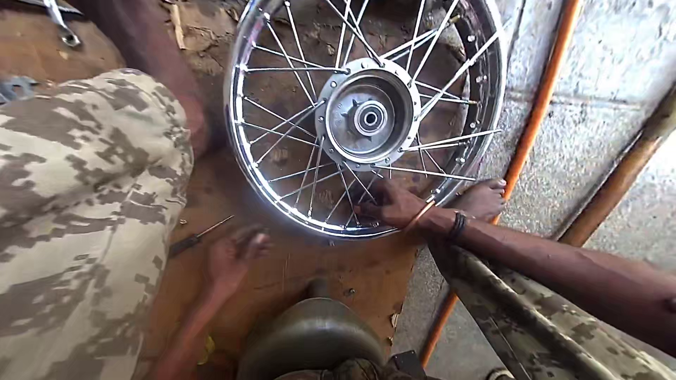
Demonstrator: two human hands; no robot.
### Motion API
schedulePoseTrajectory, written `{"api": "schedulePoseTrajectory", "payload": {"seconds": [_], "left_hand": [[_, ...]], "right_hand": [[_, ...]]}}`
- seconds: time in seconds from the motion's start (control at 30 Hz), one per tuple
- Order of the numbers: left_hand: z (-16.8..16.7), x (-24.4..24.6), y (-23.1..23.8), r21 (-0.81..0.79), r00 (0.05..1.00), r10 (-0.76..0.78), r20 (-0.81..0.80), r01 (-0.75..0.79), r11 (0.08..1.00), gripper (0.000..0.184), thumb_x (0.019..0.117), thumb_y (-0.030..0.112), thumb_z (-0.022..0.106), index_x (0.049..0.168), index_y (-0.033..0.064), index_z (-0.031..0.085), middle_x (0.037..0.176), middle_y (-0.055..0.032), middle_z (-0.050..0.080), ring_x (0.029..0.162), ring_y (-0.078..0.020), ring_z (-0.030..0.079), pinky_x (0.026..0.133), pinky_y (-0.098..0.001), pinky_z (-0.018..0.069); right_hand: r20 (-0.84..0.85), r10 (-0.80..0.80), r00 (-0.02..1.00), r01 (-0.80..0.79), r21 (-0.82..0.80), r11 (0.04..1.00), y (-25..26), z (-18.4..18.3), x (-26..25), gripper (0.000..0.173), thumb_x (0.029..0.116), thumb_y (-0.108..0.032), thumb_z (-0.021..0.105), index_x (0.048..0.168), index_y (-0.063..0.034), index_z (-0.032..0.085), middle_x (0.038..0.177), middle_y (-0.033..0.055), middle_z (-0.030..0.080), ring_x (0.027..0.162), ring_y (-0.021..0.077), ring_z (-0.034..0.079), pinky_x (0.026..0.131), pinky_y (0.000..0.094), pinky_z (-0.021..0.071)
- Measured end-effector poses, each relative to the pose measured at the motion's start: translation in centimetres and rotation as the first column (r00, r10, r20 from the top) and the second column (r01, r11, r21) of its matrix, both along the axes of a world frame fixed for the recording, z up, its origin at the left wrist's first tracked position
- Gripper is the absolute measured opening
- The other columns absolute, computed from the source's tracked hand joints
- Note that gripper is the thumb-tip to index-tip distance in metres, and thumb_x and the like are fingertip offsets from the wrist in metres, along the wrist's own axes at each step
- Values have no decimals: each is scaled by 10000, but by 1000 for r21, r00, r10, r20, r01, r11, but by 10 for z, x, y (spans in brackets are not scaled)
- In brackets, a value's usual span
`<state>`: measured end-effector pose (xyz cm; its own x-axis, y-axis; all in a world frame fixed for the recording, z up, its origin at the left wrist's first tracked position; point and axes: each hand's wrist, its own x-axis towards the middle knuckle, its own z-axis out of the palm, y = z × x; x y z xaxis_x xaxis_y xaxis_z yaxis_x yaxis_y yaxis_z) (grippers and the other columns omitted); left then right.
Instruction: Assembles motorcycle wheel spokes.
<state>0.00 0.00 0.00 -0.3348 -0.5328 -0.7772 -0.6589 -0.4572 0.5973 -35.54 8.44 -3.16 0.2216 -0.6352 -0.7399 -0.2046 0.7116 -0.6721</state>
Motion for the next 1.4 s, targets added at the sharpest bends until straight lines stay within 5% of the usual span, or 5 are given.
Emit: {"api": "schedulePoseTrajectory", "payload": {"seconds": [0.2, 0.47, 0.6, 0.83, 1.4], "left_hand": [[-9, -92, 68, 392, 987, 125, -97, -77, 917, 116, 998, 46, 645, 1073, -22, 701, 945, -108, 763, 816, -206, 763, 766, -335, 656], [-7, -116, 83, 258, 903, 429, -1, -415, 873, 105, 923, -50, 695, 1008, 4, 724, 921, -88, 774, 821, -196, 767, 783, -335, 648], [-9, -115, 85, 201, 945, 311, -100, -287, 937, 129, 919, 6, 731, 1046, 21, 750, 948, -86, 776, 834, -198, 763, 794, -338, 648], [-7, -123, 89, 322, 845, 530, 67, -521, 790, 150, 914, -36, 711, 1047, 34, 710, 981, -56, 752, 875, -170, 739, 835, -327, 626], [-6, -119, 83, 412, 837, 544, 62, -518, 750, 146, 945, -25, 672, 1077, 34, 689, 980, -75, 745, 840, -164, 736, 827, -302, 618]], "right_hand": [[-5, -8, 1000, 8, -50, 999, -1, -3, 3, 127, 953, -124, 702, 1063, -62, 701, 868, 35, 705, 748, 90, 668, 734, 303, 573], [-46, 44, 998, -48, -79, 996, -5, -3, 3, 68, 948, -157, 695, 944, -92, 716, 790, 19, 686, 694, 93, 648, 679, 322, 548], [10, -7, 1000, 8, -38, 999, -2, -7, 3, 79, 942, -141, 687, 991, -80, 699, 793, 33, 698, 668, 108, 675, 659, 325, 589], [-8, 20, 1000, -20, -55, 998, -3, -6, 3, 93, 956, -167, 682, 966, -76, 702, 769, 31, 682, 653, 102, 653, 651, 314, 562], [-37, 11, 999, -14, -86, 996, -1, -7, 4, 84, 945, -171, 692, 961, -91, 712, 767, 16, 691, 654, 92, 659, 635, 310, 565]]}}
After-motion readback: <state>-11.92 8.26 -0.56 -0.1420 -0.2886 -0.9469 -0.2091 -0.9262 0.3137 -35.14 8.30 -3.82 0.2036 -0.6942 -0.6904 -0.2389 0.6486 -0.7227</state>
